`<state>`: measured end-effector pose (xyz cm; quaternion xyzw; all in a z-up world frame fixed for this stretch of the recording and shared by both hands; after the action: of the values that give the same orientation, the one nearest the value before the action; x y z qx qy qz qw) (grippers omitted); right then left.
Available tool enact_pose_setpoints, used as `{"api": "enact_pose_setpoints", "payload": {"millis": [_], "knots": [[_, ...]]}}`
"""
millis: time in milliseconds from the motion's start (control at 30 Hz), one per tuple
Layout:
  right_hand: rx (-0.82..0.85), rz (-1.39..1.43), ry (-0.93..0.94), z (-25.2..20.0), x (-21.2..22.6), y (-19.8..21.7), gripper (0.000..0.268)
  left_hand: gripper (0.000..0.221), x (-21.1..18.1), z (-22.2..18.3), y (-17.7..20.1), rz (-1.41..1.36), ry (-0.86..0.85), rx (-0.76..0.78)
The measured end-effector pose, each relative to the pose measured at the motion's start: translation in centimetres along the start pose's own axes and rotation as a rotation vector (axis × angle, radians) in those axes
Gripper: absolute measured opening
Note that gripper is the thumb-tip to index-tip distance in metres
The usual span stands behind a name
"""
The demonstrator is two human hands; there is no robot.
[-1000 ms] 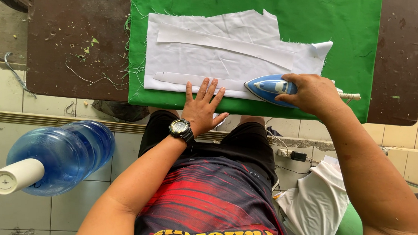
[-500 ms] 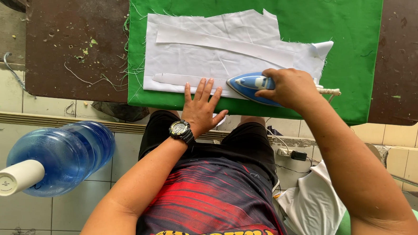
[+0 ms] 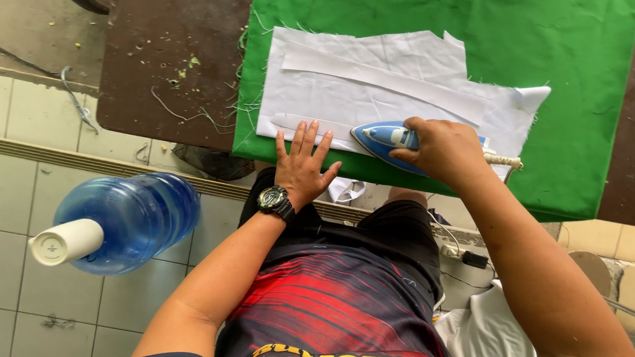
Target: A person is ironing small white fabric components on a green cloth-covered table.
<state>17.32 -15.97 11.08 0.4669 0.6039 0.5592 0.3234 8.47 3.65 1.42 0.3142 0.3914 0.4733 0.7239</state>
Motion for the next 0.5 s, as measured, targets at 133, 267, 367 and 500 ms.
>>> {"api": "enact_pose_setpoints", "payload": {"millis": [133, 267, 367, 500], "knots": [[-0.021, 0.014, 0.025, 1.0, 3.0, 0.2, 0.059, 0.063, 2.4, -0.6, 0.8, 0.044, 0.018, -0.03], [-0.034, -0.039, 0.057, 2.1, 5.6, 0.5, 0.055, 0.061, 4.4, -1.2, 1.4, 0.098, 0.048, -0.066], [-0.034, -0.024, 0.077, 2.8, 6.9, 0.3, 0.054, 0.061, 5.4, -1.5, 1.7, 0.123, 0.071, -0.087], [-0.033, -0.026, 0.103, 3.7, 8.5, 0.1, 0.055, 0.06, 6.5, -1.8, 2.5, 0.146, 0.095, -0.11]]}}
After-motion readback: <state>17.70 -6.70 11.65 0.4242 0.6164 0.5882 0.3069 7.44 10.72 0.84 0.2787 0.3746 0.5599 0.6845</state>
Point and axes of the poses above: each hand's wrist, its own z-axis towards the middle knuckle, its own y-axis out of the back of the hand, x = y × z, the point moved 10 cm from there along z, towards the middle knuckle, and after that the axes turned 13 degrees about -x, right-handed, at the moved point
